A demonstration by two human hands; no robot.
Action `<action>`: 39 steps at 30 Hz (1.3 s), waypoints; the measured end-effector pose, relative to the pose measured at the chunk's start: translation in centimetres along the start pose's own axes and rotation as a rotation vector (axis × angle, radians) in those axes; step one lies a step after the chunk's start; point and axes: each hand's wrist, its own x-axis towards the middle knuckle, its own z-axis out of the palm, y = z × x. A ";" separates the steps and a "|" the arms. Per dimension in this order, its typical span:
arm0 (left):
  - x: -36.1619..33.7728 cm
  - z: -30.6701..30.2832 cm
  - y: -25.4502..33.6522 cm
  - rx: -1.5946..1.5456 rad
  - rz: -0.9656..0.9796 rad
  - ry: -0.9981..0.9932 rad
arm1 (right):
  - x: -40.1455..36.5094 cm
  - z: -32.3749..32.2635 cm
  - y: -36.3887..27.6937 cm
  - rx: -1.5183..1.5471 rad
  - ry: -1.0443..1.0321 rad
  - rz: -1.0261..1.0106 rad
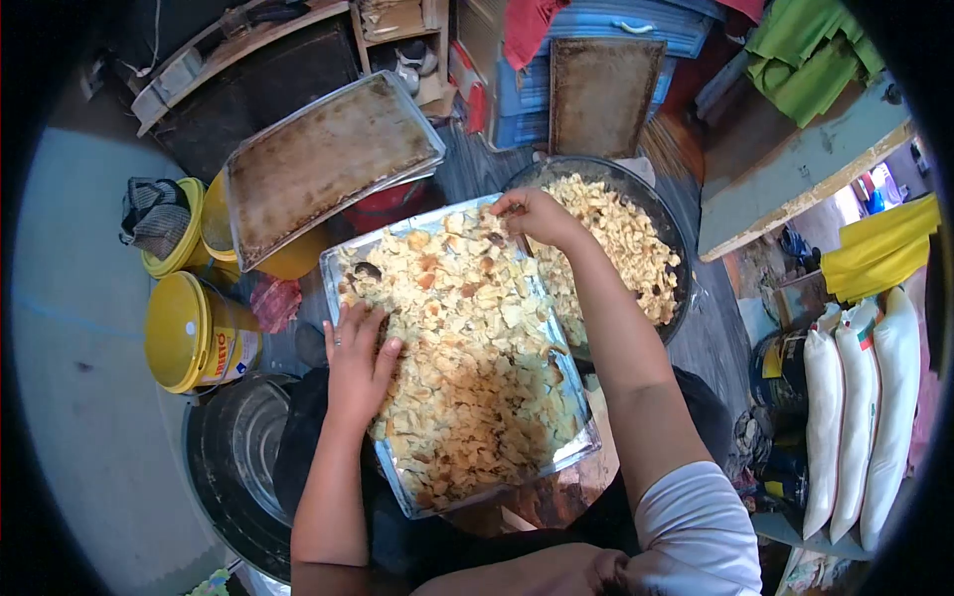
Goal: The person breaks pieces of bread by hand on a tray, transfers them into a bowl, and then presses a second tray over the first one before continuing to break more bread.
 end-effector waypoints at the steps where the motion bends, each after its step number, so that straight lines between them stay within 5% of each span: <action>1: 0.0 0.2 -0.1 0.007 -0.001 0.002 | -0.2 0.1 0.7 -0.024 -0.018 0.024; 5: -0.1 -0.1 0.7 0.009 -0.001 -0.027 | -2.9 -2.3 1.9 0.447 0.282 -0.052; 8: -0.3 -0.6 1.0 0.010 0.014 -0.044 | -4.6 -3.5 10.1 0.311 0.489 0.189; 10: -0.1 -0.6 1.3 0.003 0.007 -0.053 | -5.8 -2.8 16.9 -0.092 0.367 0.558; 12: 0.1 -0.3 1.4 0.019 0.010 -0.061 | -7.9 0.0 21.6 -0.090 0.105 0.734; 14: 0.1 0.3 1.2 0.033 0.012 -0.074 | -9.5 4.8 30.5 -0.201 0.087 0.543; 16: 0.1 1.0 0.8 0.047 0.007 -0.093 | -10.7 9.2 30.4 -0.579 0.219 0.437; 20: 0.4 1.3 0.8 0.062 -0.015 -0.091 | -9.9 9.7 30.8 -0.557 -0.059 0.559; 23: 0.5 0.8 1.1 0.037 -0.006 -0.071 | -10.3 7.1 31.8 -0.574 0.059 0.429; 26: 0.2 0.1 0.7 0.008 0.013 -0.042 | -10.5 3.5 28.1 -0.538 0.119 0.403; 28: -0.1 0.0 -0.2 0.001 0.003 0.003 | -10.7 0.4 19.2 -0.335 0.146 0.540; 32: 0.0 -0.5 -2.0 -0.028 -0.029 0.104 | -7.7 -3.3 12.8 0.023 0.307 0.285; 39: 0.5 -0.5 -3.4 -0.167 -0.066 0.218 | -0.6 -0.6 -5.8 0.033 0.043 0.075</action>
